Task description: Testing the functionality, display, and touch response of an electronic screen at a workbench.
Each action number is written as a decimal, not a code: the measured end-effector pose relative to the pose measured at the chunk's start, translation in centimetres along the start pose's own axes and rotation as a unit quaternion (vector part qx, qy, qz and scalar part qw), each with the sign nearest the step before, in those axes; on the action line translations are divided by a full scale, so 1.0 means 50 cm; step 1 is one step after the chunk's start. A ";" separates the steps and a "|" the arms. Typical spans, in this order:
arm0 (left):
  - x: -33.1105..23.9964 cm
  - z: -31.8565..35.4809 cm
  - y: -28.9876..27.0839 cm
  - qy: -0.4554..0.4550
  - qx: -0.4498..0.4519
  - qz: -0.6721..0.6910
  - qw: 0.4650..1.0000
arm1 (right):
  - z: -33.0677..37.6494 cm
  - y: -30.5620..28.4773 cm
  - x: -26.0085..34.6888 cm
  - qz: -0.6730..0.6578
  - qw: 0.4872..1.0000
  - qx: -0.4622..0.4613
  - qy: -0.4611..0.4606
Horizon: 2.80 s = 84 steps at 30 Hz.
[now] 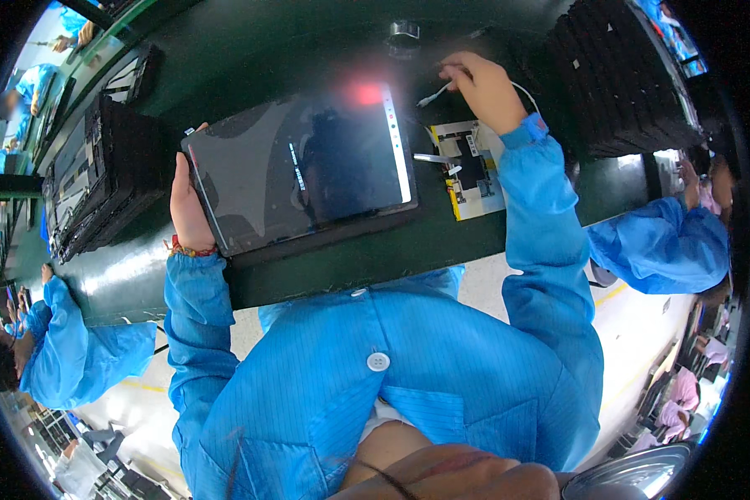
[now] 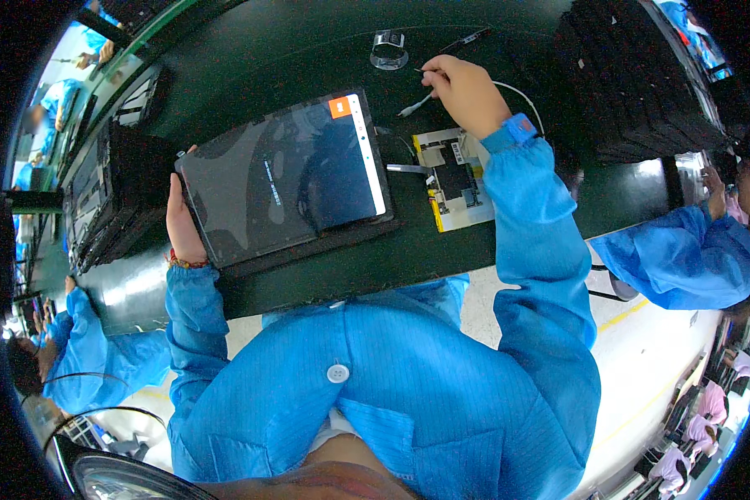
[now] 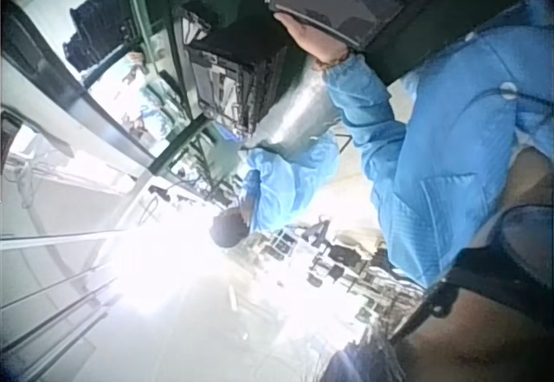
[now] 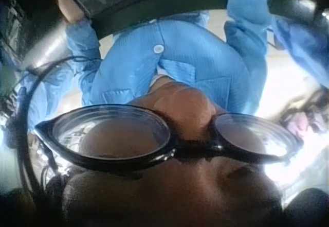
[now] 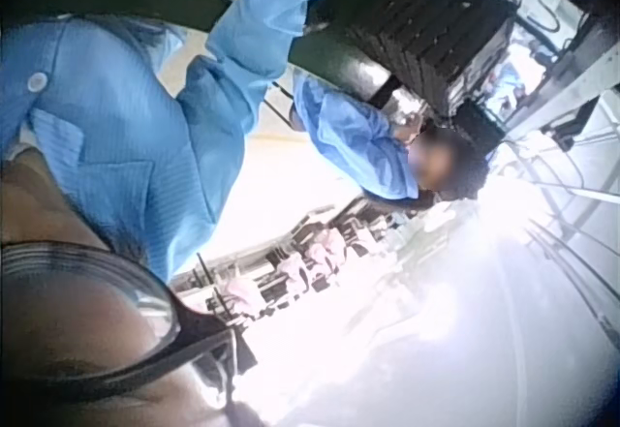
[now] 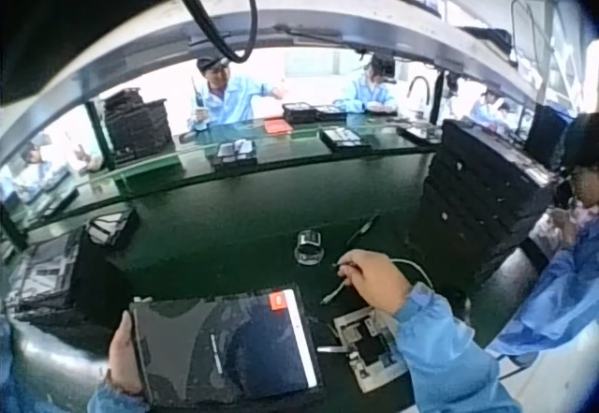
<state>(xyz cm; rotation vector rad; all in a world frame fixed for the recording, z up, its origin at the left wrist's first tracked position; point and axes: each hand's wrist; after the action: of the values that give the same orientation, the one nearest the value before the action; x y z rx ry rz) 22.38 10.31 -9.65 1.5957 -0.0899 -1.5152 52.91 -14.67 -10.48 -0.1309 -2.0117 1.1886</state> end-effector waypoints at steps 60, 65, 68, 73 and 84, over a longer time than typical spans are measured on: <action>0.022 -0.017 -0.045 0.014 0.034 0.042 0.998 | 0.164 -0.097 0.031 0.098 0.982 -0.104 -0.128; 0.026 -0.021 -0.026 0.007 0.051 0.054 0.997 | 0.270 -0.182 -0.061 0.328 0.933 -0.137 0.058; 0.013 0.010 -0.019 -0.003 0.016 0.080 0.997 | 0.273 -0.146 -0.078 0.317 0.934 -0.122 0.109; 0.013 0.006 -0.030 -0.009 0.000 0.068 0.998 | 0.282 -0.121 -0.069 0.382 0.906 -0.097 0.153; 0.013 0.008 -0.012 -0.002 0.023 0.073 0.997 | 0.309 -0.132 -0.148 0.293 0.932 -0.163 0.137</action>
<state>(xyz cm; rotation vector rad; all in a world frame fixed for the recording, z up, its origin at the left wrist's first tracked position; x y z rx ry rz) 21.90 10.04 -10.48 1.5874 -0.2410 -1.4118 49.63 -32.47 -13.51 -1.0671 -1.9542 1.0849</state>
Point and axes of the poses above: each hand's wrist, its own z-axis away from the middle knuckle, its own y-axis out of the palm, x = y × z, and after that the axes turned 2 degrees about -x, right-handed
